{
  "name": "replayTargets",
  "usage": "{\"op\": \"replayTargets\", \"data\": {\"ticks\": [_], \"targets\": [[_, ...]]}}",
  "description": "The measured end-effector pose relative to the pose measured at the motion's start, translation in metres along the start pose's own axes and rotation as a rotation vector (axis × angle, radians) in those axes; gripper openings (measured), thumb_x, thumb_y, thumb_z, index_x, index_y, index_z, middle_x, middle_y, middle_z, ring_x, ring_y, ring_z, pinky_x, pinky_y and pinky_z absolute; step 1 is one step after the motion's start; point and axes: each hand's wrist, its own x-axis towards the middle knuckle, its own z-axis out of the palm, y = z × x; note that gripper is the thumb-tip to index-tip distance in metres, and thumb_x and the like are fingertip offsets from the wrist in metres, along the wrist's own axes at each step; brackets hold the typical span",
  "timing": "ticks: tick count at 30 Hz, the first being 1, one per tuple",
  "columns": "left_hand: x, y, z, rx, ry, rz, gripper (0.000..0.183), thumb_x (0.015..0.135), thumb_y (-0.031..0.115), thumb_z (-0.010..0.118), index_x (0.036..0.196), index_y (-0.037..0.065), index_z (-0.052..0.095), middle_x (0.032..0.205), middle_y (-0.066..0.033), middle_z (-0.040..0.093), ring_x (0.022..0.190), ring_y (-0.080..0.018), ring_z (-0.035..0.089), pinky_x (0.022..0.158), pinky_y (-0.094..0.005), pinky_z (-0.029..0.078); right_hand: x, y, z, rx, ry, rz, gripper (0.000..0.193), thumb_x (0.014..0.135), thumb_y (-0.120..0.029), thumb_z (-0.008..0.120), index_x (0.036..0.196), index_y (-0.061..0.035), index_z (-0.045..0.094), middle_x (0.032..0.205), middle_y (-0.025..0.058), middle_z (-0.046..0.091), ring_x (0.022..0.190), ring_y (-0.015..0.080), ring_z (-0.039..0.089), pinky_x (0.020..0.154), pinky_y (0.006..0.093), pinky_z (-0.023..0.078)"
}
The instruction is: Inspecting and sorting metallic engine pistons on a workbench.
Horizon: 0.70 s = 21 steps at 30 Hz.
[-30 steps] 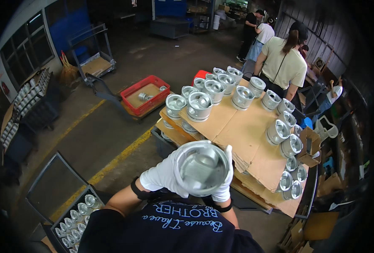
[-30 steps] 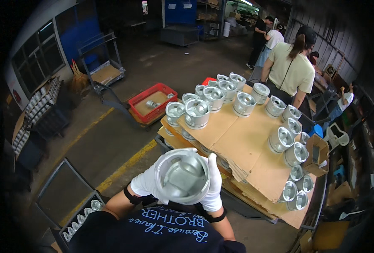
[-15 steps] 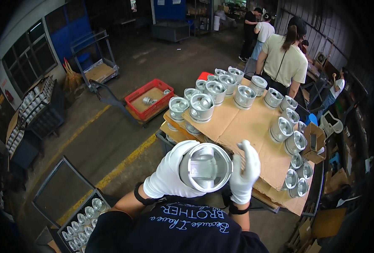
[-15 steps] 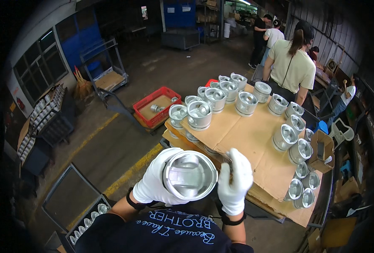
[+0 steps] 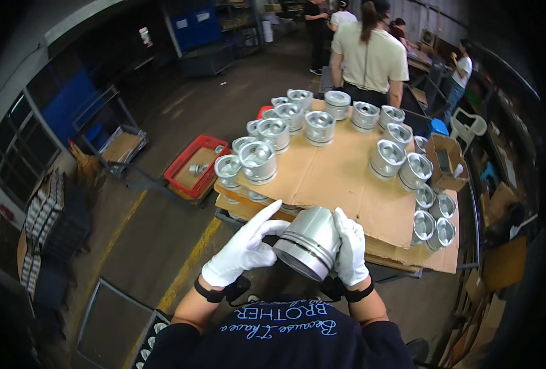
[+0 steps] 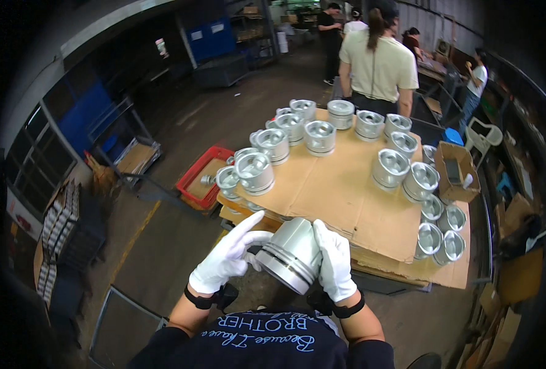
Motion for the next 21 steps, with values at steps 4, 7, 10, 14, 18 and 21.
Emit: {"op": "replayTargets", "data": {"ticks": [4, 7, 10, 14, 18, 21], "targets": [[0.012, -0.005, 0.023, -0.185, -0.004, 0.135, 0.093, 0.082, 0.025, 0.075, 0.155, -0.001, 0.022, 0.136, -0.018, 0.054, 0.124, -0.0238, 0.051, 0.102, -0.0351, 0.042, 0.002, -0.019, -0.014, 0.13, 0.12, -0.022, 0.035, 0.102, -0.024, 0.056, 0.075, -0.0045, 0.065, 0.066, -0.0073, 0.052, 0.062, 0.0011, 0.042, 0.055, 0.0211, 0.033], [0.026, -0.012, 0.039, -0.038, 0.037, 0.216, 0.089, 0.079, 0.023, 0.074, 0.151, -0.004, 0.029, 0.132, -0.0193, 0.057, 0.122, -0.0261, 0.053, 0.106, -0.0369, 0.038, 0.004, -0.021, -0.041, -0.064, 0.071, -0.145, 0.039, 0.102, -0.024, 0.056, 0.068, -0.0042, 0.059, 0.064, -0.0072, 0.046, 0.061, 0.0016, 0.036, 0.055, 0.0237, 0.03], [0.038, -0.021, 0.05, 0.069, 0.095, 0.234, 0.087, 0.077, 0.023, 0.074, 0.149, -0.005, 0.033, 0.129, -0.0205, 0.059, 0.12, -0.0271, 0.054, 0.106, -0.0373, 0.038, 0.009, -0.032, -0.05, -0.108, 0.05, -0.133, 0.042, 0.103, -0.023, 0.056, 0.065, -0.0043, 0.055, 0.063, -0.0067, 0.043, 0.06, 0.0035, 0.034, 0.055, 0.0241, 0.029], [0.053, -0.028, 0.051, 0.053, 0.121, 0.157, 0.08, 0.077, 0.016, 0.075, 0.146, -0.004, 0.04, 0.129, -0.0183, 0.06, 0.12, -0.0263, 0.054, 0.108, -0.0374, 0.036, 0.021, -0.032, -0.062, -0.13, 0.067, -0.076, 0.042, 0.103, -0.022, 0.055, 0.065, -0.0044, 0.053, 0.063, -0.0063, 0.043, 0.061, 0.0045, 0.034, 0.056, 0.0237, 0.029], [0.072, -0.027, 0.039, -0.047, 0.051, 0.132, 0.071, 0.082, 0.01, 0.073, 0.145, -0.002, 0.043, 0.129, -0.0139, 0.061, 0.12, -0.0218, 0.054, 0.107, -0.0362, 0.037, 0.036, -0.028, -0.067, -0.045, 0.033, -0.095, 0.042, 0.103, -0.02, 0.055, 0.064, -0.0048, 0.052, 0.064, -0.0061, 0.044, 0.061, 0.0036, 0.034, 0.056, 0.0233, 0.029], [0.086, -0.027, 0.021, 0.014, 0.017, 0.147, 0.068, 0.084, 0.012, 0.074, 0.143, -0.002, 0.044, 0.129, -0.0131, 0.061, 0.119, -0.0194, 0.054, 0.104, -0.0342, 0.041, 0.049, -0.029, -0.054, -0.122, 0.084, -0.099, 0.041, 0.102, -0.021, 0.056, 0.064, -0.0059, 0.052, 0.064, -0.0065, 0.043, 0.061, 0.0027, 0.033, 0.055, 0.0232, 0.028]]}}
